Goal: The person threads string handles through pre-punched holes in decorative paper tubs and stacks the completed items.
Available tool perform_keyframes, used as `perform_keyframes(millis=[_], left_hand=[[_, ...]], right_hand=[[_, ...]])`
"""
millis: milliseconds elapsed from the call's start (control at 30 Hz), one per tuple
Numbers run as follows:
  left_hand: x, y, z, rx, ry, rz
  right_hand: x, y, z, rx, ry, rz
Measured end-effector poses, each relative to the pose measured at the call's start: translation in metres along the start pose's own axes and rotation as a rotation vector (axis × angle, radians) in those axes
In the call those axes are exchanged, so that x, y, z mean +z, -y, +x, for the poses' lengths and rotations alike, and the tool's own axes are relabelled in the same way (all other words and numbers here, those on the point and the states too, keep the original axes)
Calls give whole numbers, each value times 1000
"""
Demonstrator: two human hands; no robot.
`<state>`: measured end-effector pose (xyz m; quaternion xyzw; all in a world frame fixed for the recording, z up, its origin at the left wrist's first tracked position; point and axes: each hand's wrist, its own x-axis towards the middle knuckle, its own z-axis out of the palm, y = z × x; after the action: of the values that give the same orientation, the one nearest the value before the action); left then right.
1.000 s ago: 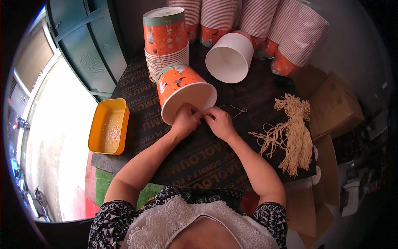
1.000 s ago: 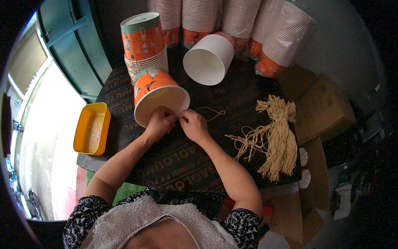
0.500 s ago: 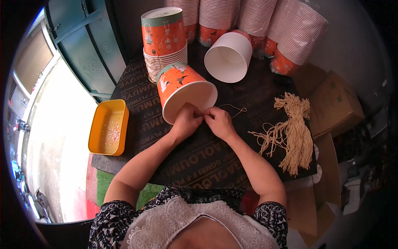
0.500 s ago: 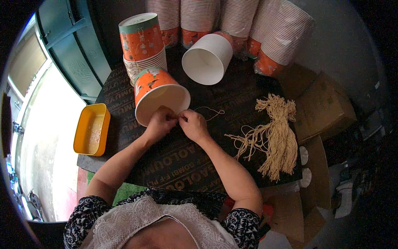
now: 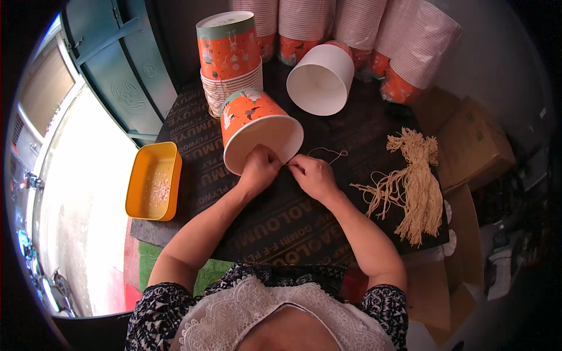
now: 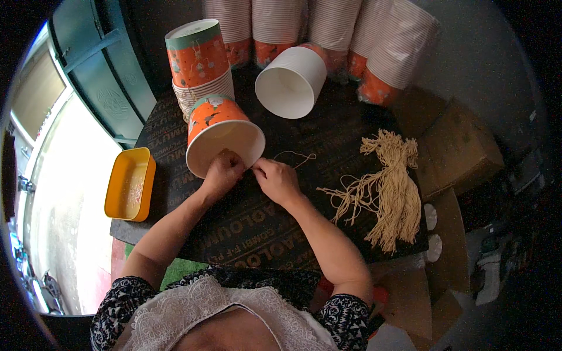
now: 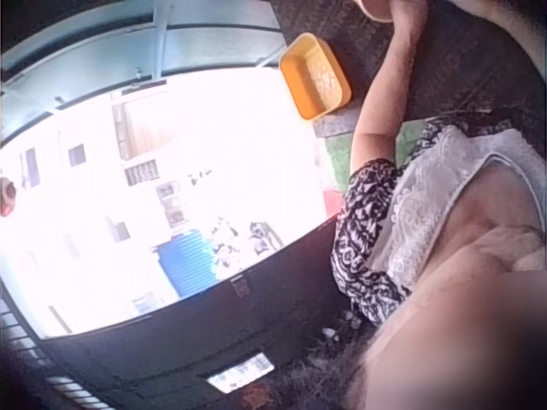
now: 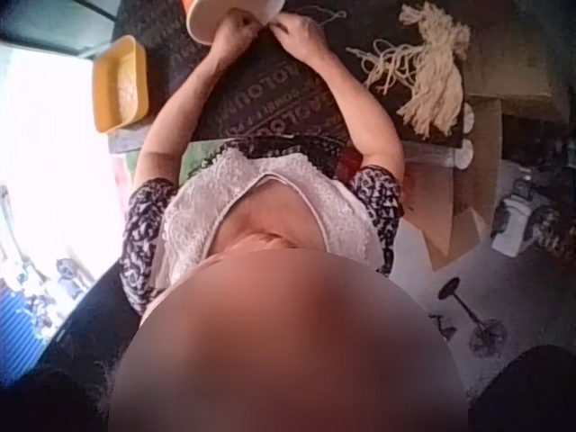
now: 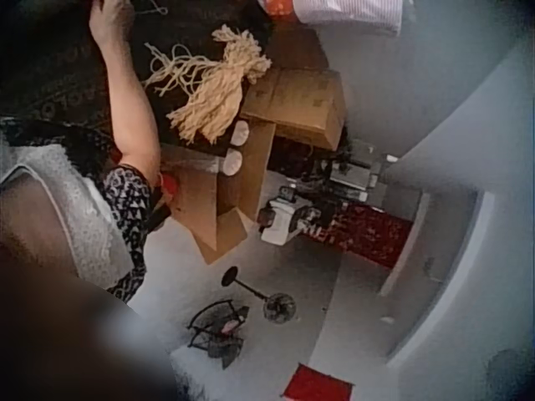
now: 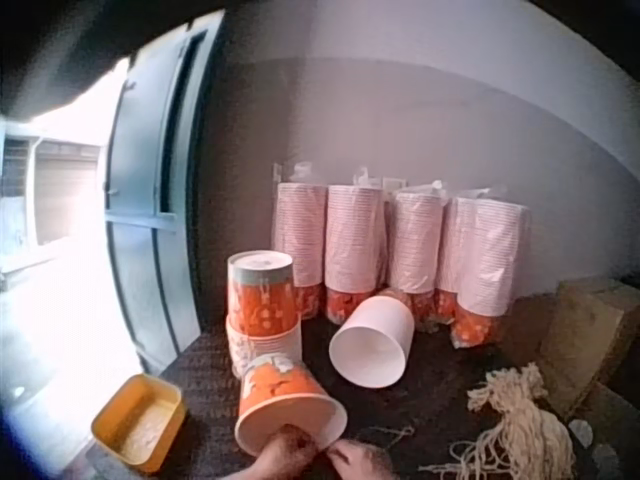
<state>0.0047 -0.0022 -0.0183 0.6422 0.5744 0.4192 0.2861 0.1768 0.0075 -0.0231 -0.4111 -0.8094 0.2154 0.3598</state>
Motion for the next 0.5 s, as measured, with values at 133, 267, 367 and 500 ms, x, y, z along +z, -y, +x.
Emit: perform_keyframes(millis=[133,267,367,500], left_hand=[[0,-1,-1,-23,-7,-26],[-2,-4,-1,-12,-37,-13],[-4,-8,-1,-65,13,-7],[-3,-4,0,-50,-3,-16]], right_hand=[[-4,4,-2,5,18,-104],[-6,5,-4,-40,59,-159],[-7,5,-5,-43,79,-184],[-10,7,-5,-51,102,-205]])
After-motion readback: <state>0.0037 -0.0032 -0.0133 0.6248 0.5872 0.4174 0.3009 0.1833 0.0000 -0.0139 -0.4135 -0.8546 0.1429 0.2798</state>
